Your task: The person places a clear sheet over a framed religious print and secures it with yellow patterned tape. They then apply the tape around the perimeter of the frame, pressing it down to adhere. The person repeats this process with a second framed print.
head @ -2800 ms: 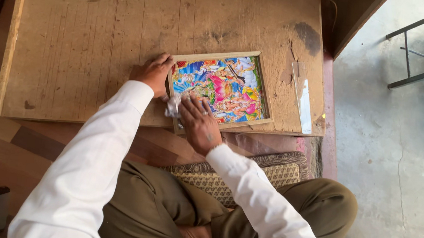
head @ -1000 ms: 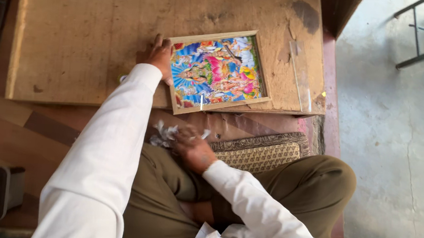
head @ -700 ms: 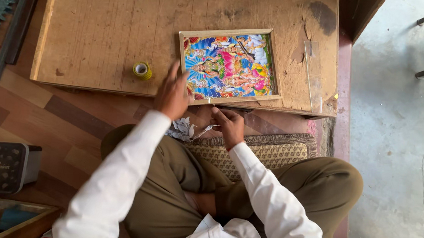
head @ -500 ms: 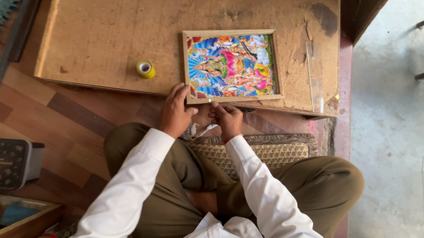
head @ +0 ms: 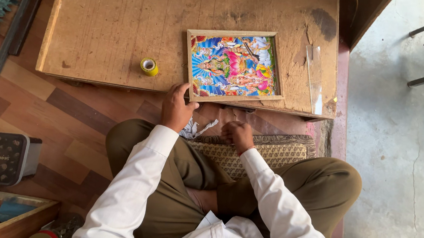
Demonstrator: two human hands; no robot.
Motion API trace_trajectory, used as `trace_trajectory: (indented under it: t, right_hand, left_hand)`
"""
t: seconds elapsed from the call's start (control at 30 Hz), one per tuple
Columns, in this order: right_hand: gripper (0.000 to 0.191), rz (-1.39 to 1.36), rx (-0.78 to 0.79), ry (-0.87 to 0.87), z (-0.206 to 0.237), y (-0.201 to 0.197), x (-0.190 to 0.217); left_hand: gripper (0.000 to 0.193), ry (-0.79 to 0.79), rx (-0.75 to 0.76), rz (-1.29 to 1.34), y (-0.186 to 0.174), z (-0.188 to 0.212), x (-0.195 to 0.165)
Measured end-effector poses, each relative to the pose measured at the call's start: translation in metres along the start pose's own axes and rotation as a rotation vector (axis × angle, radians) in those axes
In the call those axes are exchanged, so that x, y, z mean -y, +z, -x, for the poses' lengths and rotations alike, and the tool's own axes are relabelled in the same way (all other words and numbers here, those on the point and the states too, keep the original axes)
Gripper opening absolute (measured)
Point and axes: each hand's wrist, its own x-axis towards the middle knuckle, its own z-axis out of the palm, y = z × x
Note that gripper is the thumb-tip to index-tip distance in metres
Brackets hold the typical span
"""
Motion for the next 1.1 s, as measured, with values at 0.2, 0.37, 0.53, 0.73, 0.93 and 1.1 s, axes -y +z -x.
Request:
trace_trajectory:
  t: [0.2, 0.37, 0.53, 0.73, 0.93, 1.1]
  right_hand:
    - [0.024, -0.024, -0.026, -0.026, -0.006, 0.053, 0.024]
    - [0.021, -0.237, -0.078, 0.064, -0.011, 0.075, 0.049]
    - [0.012, -0.353, -0.068, 0.160, -0.022, 0.074, 0.050]
    - [0.013, -0.302, -0.128, 0.061, -0.023, 0.064, 0.019]
    - [0.030, 0.866, -0.116, -0.387, 0.007, -0.001, 0.010]
    - [0.053, 1.106, -0.532, -0.497, 0.005, -0.084, 0.081]
  left_hand:
    - [0.070, 0.008, -0.010, -0.011, 0.002, -0.001, 0.002]
    - [0.056, 0.047, 0.003, -0.029, 0.005, -0.002, 0.005]
    - [0.042, 0.056, 0.009, -0.028, 0.004, -0.003, 0.007]
    - [0.043, 0.011, 0.002, 0.008, -0.001, -0.004, 0.000]
    - [0.055, -0.075, -0.019, -0.051, -0.005, -0.002, -0.005]
    - [0.059, -0.056, 0.017, -0.063, 0.000, 0.002, -0.010]
